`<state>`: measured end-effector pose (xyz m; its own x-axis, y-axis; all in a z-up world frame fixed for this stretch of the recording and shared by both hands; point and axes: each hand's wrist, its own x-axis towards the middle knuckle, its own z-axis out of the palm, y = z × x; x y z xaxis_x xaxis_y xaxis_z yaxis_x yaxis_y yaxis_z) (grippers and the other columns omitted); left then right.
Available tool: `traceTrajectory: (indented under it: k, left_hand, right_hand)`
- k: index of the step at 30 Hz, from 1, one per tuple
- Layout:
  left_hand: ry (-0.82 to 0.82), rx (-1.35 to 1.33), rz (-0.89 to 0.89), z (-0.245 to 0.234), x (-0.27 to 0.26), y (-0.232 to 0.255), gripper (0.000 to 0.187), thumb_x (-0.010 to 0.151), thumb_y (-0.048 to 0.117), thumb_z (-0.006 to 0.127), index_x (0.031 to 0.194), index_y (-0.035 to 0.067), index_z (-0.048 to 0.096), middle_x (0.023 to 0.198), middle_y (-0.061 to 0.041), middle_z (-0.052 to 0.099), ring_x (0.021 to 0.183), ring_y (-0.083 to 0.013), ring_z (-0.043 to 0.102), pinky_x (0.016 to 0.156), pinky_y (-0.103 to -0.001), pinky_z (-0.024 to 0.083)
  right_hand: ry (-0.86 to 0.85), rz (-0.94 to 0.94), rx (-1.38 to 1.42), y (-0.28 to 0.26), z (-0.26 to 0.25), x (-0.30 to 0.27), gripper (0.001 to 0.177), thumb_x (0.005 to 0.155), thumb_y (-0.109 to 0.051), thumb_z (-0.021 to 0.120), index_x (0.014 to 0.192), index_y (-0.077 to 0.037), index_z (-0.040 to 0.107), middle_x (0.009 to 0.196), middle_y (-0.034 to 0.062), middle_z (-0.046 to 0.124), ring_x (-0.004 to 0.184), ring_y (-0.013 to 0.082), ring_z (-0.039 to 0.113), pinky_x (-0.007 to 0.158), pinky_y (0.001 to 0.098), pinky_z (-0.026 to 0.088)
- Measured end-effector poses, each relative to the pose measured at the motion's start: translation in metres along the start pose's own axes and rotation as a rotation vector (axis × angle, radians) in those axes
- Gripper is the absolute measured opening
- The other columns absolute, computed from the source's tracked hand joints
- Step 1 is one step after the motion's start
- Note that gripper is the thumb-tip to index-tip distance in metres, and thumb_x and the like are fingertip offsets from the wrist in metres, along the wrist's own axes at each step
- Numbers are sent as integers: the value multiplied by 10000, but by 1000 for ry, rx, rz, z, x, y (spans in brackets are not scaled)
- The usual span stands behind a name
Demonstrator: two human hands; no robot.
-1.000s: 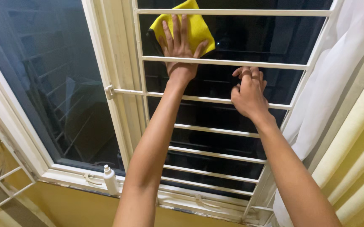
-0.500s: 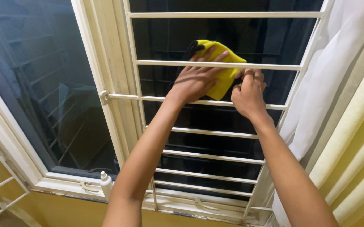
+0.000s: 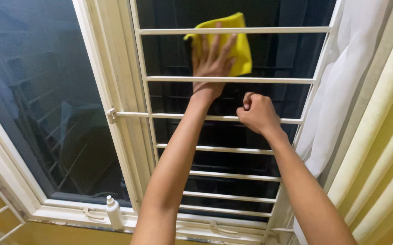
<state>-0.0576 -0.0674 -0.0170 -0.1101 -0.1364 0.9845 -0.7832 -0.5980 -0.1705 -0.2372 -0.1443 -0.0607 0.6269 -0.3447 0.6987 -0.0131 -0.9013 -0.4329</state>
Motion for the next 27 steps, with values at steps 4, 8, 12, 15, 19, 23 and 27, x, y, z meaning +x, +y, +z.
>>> traceTrajectory:
  k: [4, 8, 12, 15, 19, 23, 27]
  left_hand:
    - [-295, -86, 340, -26, -21, 16, 792, 915, 517, 706, 1592, 454, 300, 1709, 19, 156, 1579, -300, 66, 1309, -591, 127]
    - [-618, -34, 258, -62, -31, -9, 843, 762, 476, 808, 1502, 495, 404, 1708, 114, 185, 1586, -210, 109, 1323, -485, 124]
    - [-464, -7, 163, -72, -35, -38, 891, 789, 476, 825, 1563, 449, 385, 1710, 58, 195, 1582, -260, 145, 1303, -497, 202]
    - [-305, 8, -48, -57, -32, -40, 901, 854, 568, 793, 1597, 395, 313, 1703, -20, 159, 1571, -345, 149, 1225, -603, 233]
    - [80, 53, -177, -15, -12, -17, 893, 960, 602, 718, 1640, 354, 197, 1707, -67, 66, 1569, -419, 125, 1218, -689, 223]
    - [186, 22, -97, 19, 17, 26, 862, 1000, 603, 687, 1661, 344, 199, 1743, -39, 69, 1612, -387, 92, 1310, -633, 181]
    - [-15, -100, 318, 32, 19, 54, 794, 998, 592, 680, 1651, 402, 271, 1739, 0, 152, 1606, -341, 97, 1318, -535, 163]
  right_hand:
    - [109, -205, 78, 17, 4, 1, 183, 770, -140, 691, 697, -12, 583, 631, 126, 633, 553, 250, 631, 595, 370, 530]
    - [92, -202, 69, 30, -4, 2, 181, 820, -145, 689, 716, -16, 618, 634, 110, 655, 543, 218, 621, 585, 339, 520]
    - [151, -230, -8, 46, -20, -5, 181, 838, -150, 704, 734, -20, 633, 645, 100, 654, 567, 217, 638, 604, 337, 528]
    - [231, -265, 2, 51, -28, -9, 196, 854, -165, 711, 751, -22, 625, 665, 102, 654, 595, 225, 655, 615, 344, 534]
    - [209, -119, -42, 45, -28, -14, 244, 860, -191, 701, 714, -24, 602, 627, 140, 642, 568, 290, 657, 579, 397, 523]
    - [130, -12, -109, 43, -23, -15, 316, 862, -221, 696, 652, -17, 577, 603, 160, 651, 584, 347, 667, 593, 435, 528]
    - [230, -136, -79, 54, -23, -13, 290, 833, -187, 690, 635, -12, 568, 648, 194, 640, 630, 405, 649, 611, 457, 532]
